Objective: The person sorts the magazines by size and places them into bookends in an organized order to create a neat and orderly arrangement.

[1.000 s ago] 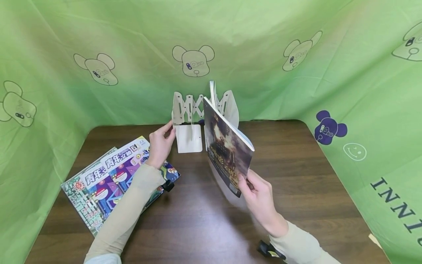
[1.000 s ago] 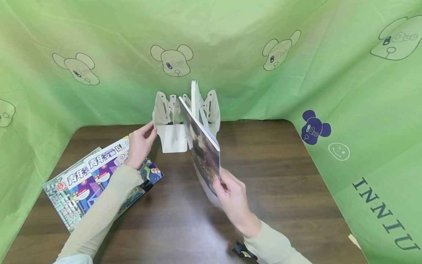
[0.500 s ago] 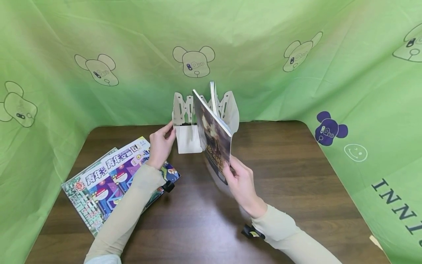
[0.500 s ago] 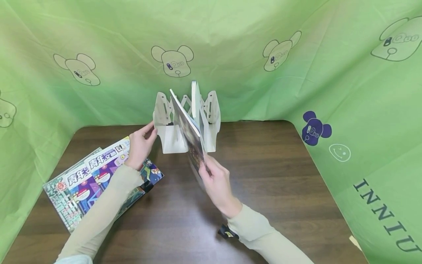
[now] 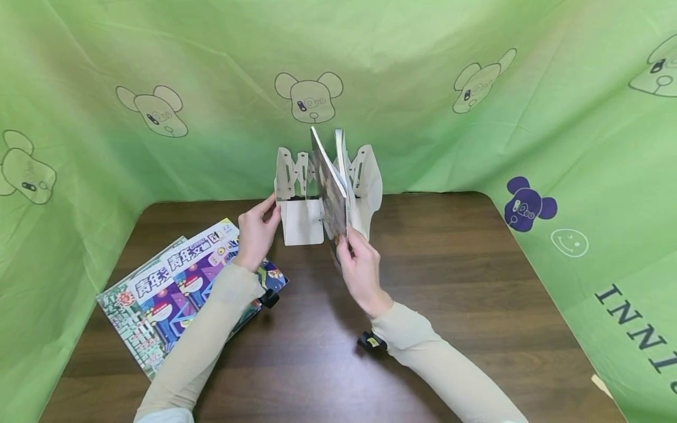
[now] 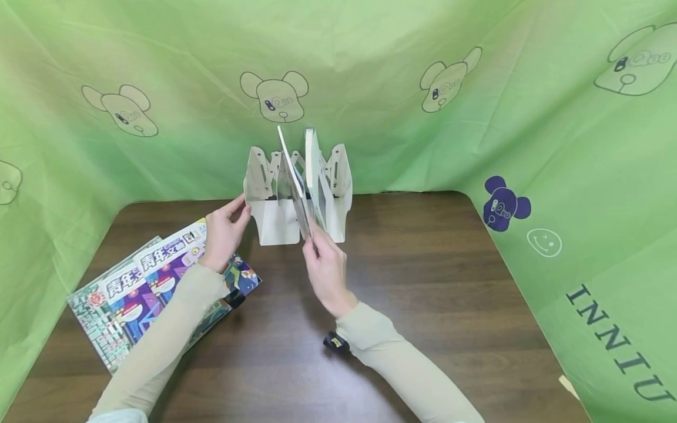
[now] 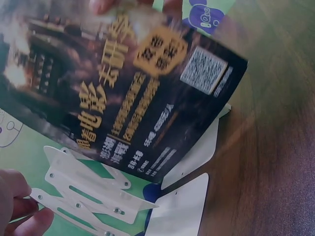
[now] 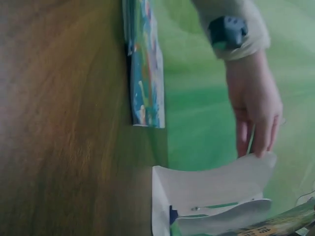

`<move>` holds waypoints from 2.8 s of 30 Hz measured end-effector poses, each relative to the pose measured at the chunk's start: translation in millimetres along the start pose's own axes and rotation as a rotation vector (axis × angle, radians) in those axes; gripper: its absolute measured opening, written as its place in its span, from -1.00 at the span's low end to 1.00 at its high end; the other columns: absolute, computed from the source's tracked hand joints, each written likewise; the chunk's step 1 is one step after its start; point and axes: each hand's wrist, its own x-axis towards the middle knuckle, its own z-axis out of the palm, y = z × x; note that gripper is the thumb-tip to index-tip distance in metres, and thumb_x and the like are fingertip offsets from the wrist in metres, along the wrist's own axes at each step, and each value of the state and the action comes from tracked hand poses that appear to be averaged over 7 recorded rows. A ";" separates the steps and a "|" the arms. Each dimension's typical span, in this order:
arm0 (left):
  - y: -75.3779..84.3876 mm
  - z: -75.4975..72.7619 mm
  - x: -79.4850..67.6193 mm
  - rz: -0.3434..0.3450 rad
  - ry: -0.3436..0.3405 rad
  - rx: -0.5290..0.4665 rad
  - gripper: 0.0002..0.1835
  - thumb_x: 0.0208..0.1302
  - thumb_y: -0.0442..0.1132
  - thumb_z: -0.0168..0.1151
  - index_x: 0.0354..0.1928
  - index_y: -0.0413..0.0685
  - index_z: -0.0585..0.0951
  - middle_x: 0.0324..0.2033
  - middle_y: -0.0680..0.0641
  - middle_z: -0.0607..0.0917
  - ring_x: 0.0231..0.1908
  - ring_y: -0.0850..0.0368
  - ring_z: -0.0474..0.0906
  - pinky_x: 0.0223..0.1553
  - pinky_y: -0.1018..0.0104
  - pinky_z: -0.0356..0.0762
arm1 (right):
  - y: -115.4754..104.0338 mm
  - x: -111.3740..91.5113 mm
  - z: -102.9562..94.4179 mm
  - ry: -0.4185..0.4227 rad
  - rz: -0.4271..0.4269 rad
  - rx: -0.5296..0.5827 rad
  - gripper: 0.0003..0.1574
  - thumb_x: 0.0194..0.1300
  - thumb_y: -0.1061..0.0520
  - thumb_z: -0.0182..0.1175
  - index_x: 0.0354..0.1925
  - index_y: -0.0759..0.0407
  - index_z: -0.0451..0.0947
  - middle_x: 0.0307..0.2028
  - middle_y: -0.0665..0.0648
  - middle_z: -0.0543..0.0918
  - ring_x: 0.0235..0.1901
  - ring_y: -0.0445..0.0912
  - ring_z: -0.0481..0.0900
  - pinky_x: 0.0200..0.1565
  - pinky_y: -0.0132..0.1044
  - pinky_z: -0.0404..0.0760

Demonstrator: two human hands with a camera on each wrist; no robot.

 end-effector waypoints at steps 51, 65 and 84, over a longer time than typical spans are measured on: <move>-2.1 2.0 -0.9 0.007 0.014 -0.048 -0.61 0.42 -0.43 0.26 0.26 -0.22 0.64 0.08 -0.30 0.72 -0.07 -0.17 0.79 -0.10 0.15 0.76 | 21.1 19.9 68.9 -0.069 -0.042 -0.115 -0.38 0.43 0.30 0.17 0.42 0.10 0.52 0.16 0.16 0.73 -0.01 0.09 0.75 -0.11 0.04 0.76; -1.3 1.8 -1.6 0.009 0.014 -0.062 -0.62 0.44 -0.42 0.25 0.25 -0.26 0.64 0.09 -0.29 0.72 -0.04 -0.16 0.78 -0.07 0.15 0.76 | 15.5 20.1 68.9 -0.144 -0.051 -0.209 -0.29 0.41 0.28 0.20 0.49 0.08 0.42 0.13 0.22 0.71 -0.23 0.16 0.75 -0.35 0.09 0.71; -1.5 1.5 -2.3 0.003 0.011 -0.067 -0.62 0.43 -0.41 0.26 0.26 -0.26 0.63 0.09 -0.30 0.72 -0.06 -0.17 0.78 -0.10 0.15 0.77 | 17.5 18.5 63.5 -0.219 -0.005 -0.253 -0.26 0.40 0.23 0.24 0.50 0.16 0.38 0.17 0.26 0.67 -0.18 0.22 0.73 -0.31 0.13 0.73</move>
